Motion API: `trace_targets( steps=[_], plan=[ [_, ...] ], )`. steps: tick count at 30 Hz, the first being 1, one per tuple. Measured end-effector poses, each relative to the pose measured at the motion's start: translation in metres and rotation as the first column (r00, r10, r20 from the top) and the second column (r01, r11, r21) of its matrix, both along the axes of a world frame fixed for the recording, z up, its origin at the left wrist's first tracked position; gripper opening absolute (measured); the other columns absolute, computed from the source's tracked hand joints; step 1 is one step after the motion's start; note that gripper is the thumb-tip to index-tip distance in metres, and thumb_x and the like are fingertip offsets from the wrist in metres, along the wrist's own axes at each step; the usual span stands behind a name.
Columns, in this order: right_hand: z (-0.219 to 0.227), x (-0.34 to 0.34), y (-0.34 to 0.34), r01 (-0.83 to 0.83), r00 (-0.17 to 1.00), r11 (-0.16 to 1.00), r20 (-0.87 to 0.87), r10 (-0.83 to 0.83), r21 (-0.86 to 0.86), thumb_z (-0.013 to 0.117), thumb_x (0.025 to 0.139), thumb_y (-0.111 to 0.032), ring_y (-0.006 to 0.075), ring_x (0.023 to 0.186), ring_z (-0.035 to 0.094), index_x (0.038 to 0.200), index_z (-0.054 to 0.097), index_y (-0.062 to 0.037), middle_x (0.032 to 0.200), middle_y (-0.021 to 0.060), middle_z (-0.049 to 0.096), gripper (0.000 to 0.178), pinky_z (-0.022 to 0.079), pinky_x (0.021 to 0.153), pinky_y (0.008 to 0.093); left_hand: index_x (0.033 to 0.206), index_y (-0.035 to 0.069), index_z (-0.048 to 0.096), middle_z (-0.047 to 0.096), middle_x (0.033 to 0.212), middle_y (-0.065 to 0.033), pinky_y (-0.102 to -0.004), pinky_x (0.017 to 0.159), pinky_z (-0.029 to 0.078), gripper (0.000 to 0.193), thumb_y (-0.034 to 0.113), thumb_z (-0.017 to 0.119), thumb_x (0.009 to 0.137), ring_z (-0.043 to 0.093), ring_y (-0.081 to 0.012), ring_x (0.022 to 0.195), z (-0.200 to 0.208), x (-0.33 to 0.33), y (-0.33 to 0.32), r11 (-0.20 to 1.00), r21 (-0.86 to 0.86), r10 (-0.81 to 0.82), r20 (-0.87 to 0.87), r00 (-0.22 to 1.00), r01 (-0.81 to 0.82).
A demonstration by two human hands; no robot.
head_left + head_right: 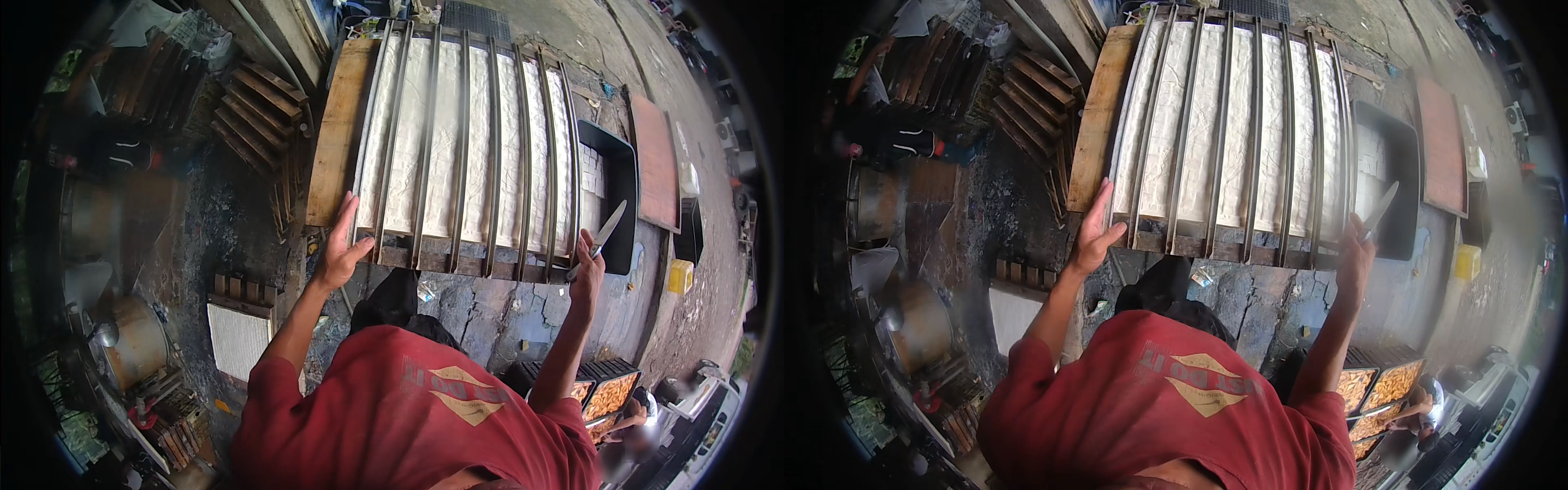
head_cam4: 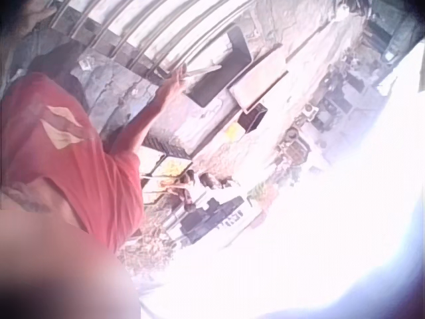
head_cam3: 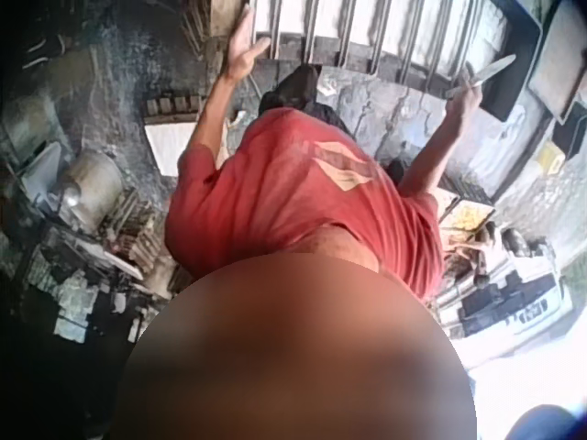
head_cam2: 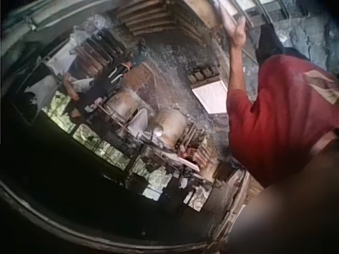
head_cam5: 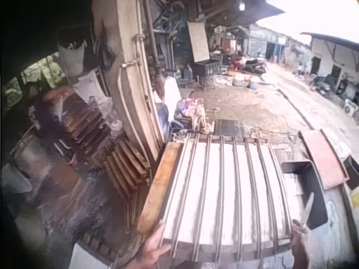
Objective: The person carries a large pressed block of tofu on a wooden board, sets the board on a slatted metal rack, and cuts the tofu into long strips with a knife while steadying it with the other hand. The person then lifts the slatted rack holding the cut tofu and moves it toward crates.
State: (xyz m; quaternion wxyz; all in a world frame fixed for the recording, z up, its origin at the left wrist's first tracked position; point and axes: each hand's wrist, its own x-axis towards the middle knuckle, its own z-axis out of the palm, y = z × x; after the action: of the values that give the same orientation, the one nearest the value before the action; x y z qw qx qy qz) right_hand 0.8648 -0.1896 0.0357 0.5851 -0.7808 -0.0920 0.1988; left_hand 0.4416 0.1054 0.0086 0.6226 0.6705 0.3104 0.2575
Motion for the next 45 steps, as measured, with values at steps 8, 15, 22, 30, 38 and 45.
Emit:
trace_targets(
  steps=[8, 15, 22, 30, 38, 45],
  plan=[
    [0.006, -0.032, -0.018, 0.087, 0.920, 0.986, 0.390, -0.027, -0.139, 0.058, 0.105, -0.011, 0.0201, 0.120, 0.065, 0.145, 0.055, 0.0082, 0.127, 0.0198, 0.070, 0.044, 0.050, 0.103, 0.0305, 0.154, -0.005, 0.045, 0.039, 0.163, -0.0277, -0.0419, 0.125, 0.026, 0.065, 0.021, 0.069, 0.100, 0.036, -0.0331, 0.153, 0.012, -0.019, -0.019, 0.998, 0.048, 0.033, -0.018, 0.999, -0.032],
    [0.061, -0.237, -0.032, -0.539, 0.677, 0.785, -0.398, 0.619, 0.305, 0.064, 0.107, -0.026, 0.0051, 0.056, 0.043, 0.122, 0.068, 0.0012, 0.068, -0.0061, 0.050, 0.031, 0.031, 0.049, 0.0242, 0.152, -0.006, 0.045, 0.061, 0.140, -0.0180, -0.0346, 0.106, 0.051, 0.069, 0.019, 0.078, 0.097, 0.063, -0.0230, 0.123, 0.067, 0.026, -0.110, 0.895, -0.289, -0.274, 0.249, 0.929, 0.341],
    [0.062, -0.227, 0.021, -0.501, 0.510, 0.497, -0.222, 0.831, 0.708, 0.045, 0.111, -0.050, 0.0143, 0.064, 0.064, 0.131, 0.065, 0.0053, 0.087, 0.0116, 0.072, 0.062, 0.051, 0.058, 0.0260, 0.101, 0.005, 0.069, 0.075, 0.092, -0.0093, -0.0330, 0.072, 0.065, 0.008, 0.013, 0.068, 0.102, 0.075, -0.0185, 0.077, 0.076, 0.055, -0.065, 0.691, -0.531, -0.130, 0.576, 0.807, 0.490],
    [0.084, -0.186, 0.262, -0.445, 0.660, 0.895, 0.690, 0.296, 0.041, 0.075, 0.098, -0.034, 0.0222, 0.096, 0.065, 0.127, 0.070, -0.0023, 0.108, 0.0140, 0.067, 0.043, 0.054, 0.082, 0.0369, 0.105, 0.003, 0.069, 0.075, 0.103, -0.0094, -0.0330, 0.080, 0.060, 0.027, 0.029, 0.062, 0.106, 0.074, -0.0197, 0.093, 0.048, 0.154, 0.085, 0.400, -0.706, 0.189, 0.687, 0.702, 0.584],
    [0.040, -0.073, 0.482, -0.251, 0.726, 0.963, 0.640, 0.253, -0.095, 0.073, 0.097, -0.017, 0.0219, 0.087, 0.077, 0.116, 0.076, -0.0027, 0.098, 0.0154, 0.079, 0.023, 0.059, 0.077, 0.0327, 0.155, -0.005, 0.038, 0.039, 0.162, -0.0256, -0.0619, 0.124, 0.024, 0.065, 0.035, 0.053, 0.106, 0.027, -0.0398, 0.156, -0.013, 0.186, 0.253, 0.594, 0.750, -0.049, -0.327, 0.944, 0.291],
    [-0.017, -0.046, 0.574, -0.157, 0.706, 0.971, 0.667, 0.238, -0.181, 0.075, 0.092, -0.020, 0.0306, 0.091, 0.078, 0.105, 0.079, -0.0072, 0.096, 0.0172, 0.078, 0.018, 0.060, 0.082, 0.0379, 0.154, -0.008, 0.040, 0.039, 0.163, -0.0241, -0.0627, 0.125, 0.022, 0.061, 0.031, 0.045, 0.108, 0.026, -0.0378, 0.157, -0.020, 0.178, 0.258, 0.591, 0.724, -0.101, -0.372, 0.923, 0.356]
  ],
)
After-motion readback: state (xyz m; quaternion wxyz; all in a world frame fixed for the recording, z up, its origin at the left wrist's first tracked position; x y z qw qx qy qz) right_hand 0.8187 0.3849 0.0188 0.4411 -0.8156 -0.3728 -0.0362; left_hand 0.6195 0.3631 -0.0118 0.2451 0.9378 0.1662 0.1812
